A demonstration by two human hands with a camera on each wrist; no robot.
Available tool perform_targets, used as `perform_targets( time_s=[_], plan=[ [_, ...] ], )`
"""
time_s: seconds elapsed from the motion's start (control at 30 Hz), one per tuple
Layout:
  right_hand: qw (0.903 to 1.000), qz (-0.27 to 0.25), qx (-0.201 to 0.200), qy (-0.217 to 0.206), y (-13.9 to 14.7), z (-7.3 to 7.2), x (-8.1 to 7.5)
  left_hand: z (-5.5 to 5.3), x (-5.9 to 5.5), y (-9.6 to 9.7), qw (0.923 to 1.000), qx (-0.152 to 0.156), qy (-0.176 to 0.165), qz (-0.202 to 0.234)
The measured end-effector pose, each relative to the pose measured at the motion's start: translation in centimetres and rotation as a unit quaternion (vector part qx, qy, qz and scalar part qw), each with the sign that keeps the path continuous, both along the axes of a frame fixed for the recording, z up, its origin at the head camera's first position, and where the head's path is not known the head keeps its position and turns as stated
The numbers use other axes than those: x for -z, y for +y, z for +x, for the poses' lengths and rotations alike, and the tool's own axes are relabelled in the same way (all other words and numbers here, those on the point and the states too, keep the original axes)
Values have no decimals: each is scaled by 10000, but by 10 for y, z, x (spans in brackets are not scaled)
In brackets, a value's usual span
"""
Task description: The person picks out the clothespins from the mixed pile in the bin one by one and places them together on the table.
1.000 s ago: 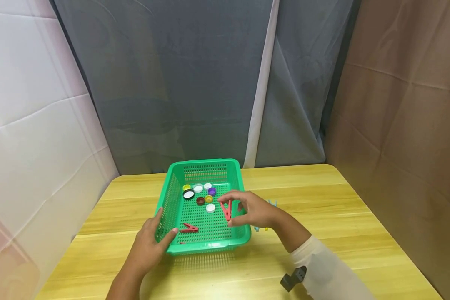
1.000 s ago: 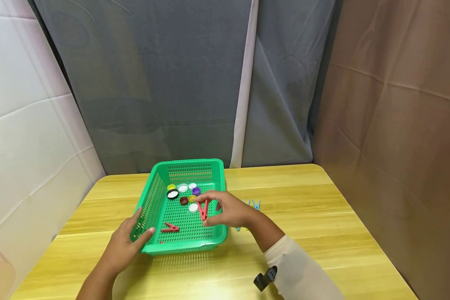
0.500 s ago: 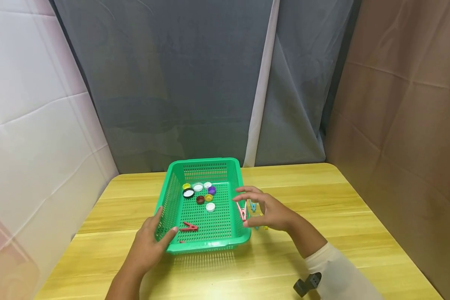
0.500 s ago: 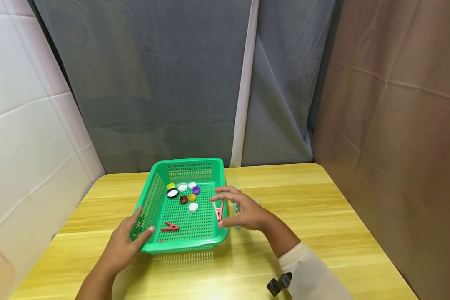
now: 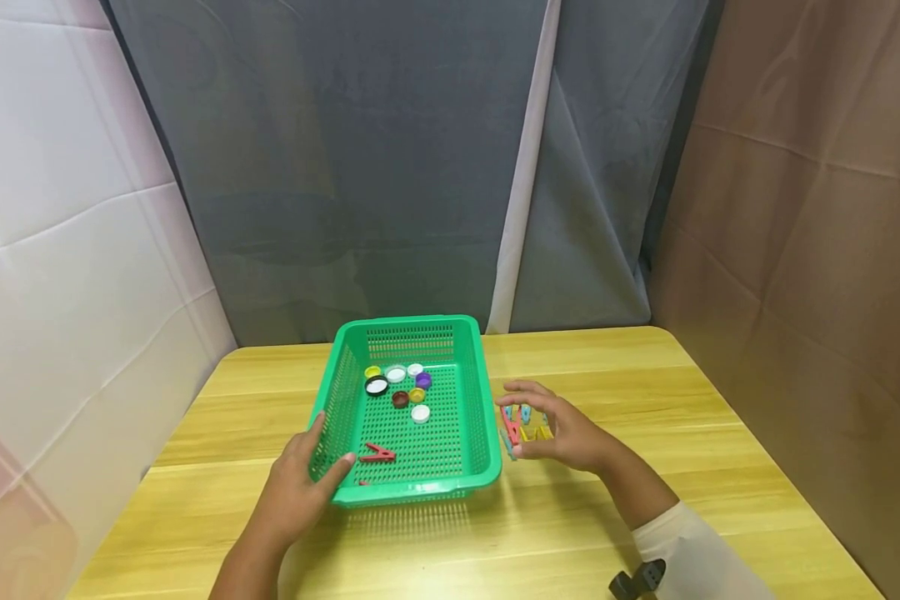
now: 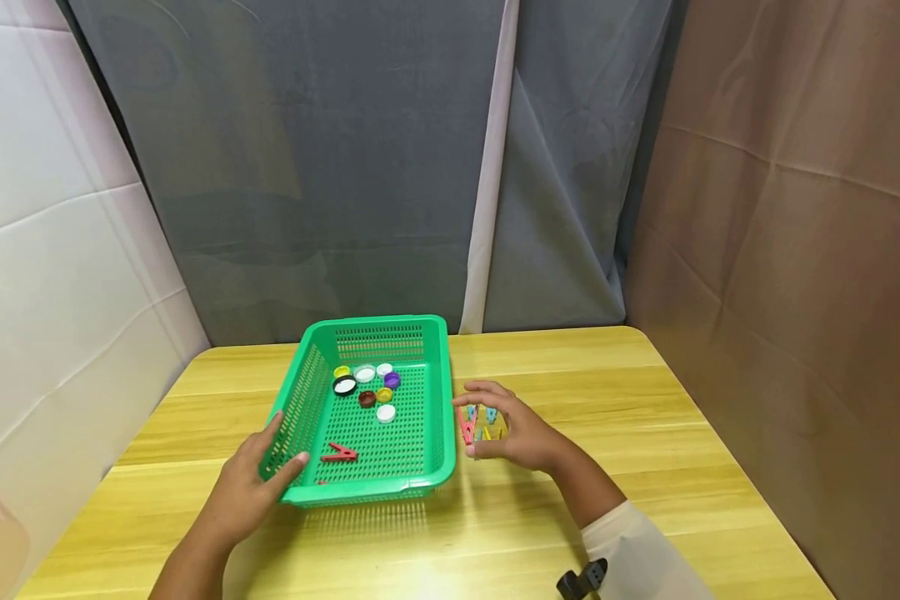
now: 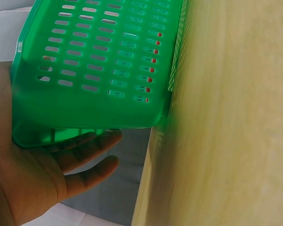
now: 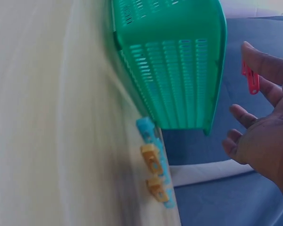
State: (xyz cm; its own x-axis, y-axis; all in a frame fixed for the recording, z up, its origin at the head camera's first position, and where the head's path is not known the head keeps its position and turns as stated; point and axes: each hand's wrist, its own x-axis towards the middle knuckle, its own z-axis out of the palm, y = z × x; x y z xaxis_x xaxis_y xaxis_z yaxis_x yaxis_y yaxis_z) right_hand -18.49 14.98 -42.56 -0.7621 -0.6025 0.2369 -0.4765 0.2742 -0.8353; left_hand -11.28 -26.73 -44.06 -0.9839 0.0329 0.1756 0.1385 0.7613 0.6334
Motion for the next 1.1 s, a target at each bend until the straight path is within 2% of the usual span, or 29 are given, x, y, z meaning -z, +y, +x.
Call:
perform_targets(
  time_s=[0.27,0.5,0.77,1.1],
  plan=[
    [9993,252,288,-12,10,2,18,-1,0,0,10000,9,18,-4],
    [9968,674,419,120,13,2,36,0,0,0,10000,-1,18,31],
    [9949,898,462,-46,12,1,44,1,-1,1,10000,-6,-72,36],
    [9863,1542,574,156,10,0,55,2,-2,1,9999,-4,-100,33]
  ],
)
